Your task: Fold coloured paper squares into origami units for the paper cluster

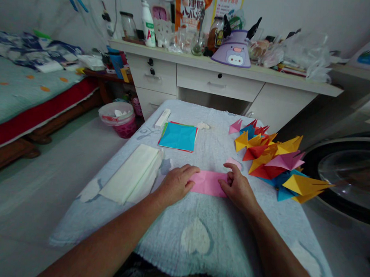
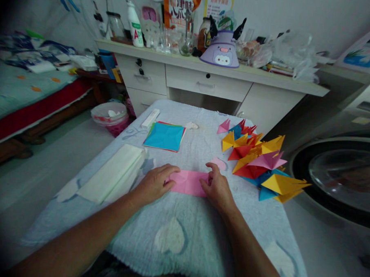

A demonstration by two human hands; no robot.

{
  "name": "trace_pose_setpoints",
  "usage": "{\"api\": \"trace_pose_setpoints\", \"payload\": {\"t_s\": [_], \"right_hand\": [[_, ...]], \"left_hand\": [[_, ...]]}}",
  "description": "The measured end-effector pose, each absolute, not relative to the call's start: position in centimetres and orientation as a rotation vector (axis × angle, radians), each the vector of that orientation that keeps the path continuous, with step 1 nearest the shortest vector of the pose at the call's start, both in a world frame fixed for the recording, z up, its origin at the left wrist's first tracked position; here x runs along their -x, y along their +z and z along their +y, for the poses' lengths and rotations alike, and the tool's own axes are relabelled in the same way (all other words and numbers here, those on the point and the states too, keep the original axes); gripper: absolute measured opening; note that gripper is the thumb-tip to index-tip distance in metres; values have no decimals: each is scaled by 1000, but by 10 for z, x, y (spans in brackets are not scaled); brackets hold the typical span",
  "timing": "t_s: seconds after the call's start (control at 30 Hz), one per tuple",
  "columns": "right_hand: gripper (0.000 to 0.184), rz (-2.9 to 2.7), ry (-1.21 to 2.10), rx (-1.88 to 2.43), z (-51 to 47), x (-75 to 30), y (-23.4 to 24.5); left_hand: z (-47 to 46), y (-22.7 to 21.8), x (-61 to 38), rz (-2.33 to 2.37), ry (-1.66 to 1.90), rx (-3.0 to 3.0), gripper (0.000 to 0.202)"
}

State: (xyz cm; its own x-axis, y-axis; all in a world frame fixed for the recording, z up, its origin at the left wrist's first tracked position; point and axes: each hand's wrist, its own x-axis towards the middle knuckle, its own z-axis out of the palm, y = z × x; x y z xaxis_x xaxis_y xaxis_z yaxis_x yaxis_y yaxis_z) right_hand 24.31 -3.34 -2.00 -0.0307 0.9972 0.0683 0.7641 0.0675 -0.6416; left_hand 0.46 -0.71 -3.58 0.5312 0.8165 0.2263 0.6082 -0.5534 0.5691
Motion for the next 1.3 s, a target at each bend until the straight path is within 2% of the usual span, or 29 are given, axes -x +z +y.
{"api": "trace_pose_setpoints", "payload": {"t_s": [0.1,0.27,0.47,0.6,0.77,1.3], "right_hand": [[44,-1820,552,1809,-34,-240,-21],[46,-1838,470,1873,-34,-237,-28],[49,-1849,459,1891,-33,-238,-34],[51,-1830,469,1894,-34,-237,-33],[55,-1793,458,1883,-35,-236,-31],[52,-1766,364,1987,-37,-239,-28]], "left_hand": [[-7,-35,-4,1113,626,-2433,30],[-10,-33,-5,1183,682,-2522,23],[-16,-29,-9,1205,727,-2618,30],[-20,-27,-14,953,590,-2724,21],[-21,-35,-18,785,571,-2780,24],[-22,-51,-15,788,575,-2823,23]]}}
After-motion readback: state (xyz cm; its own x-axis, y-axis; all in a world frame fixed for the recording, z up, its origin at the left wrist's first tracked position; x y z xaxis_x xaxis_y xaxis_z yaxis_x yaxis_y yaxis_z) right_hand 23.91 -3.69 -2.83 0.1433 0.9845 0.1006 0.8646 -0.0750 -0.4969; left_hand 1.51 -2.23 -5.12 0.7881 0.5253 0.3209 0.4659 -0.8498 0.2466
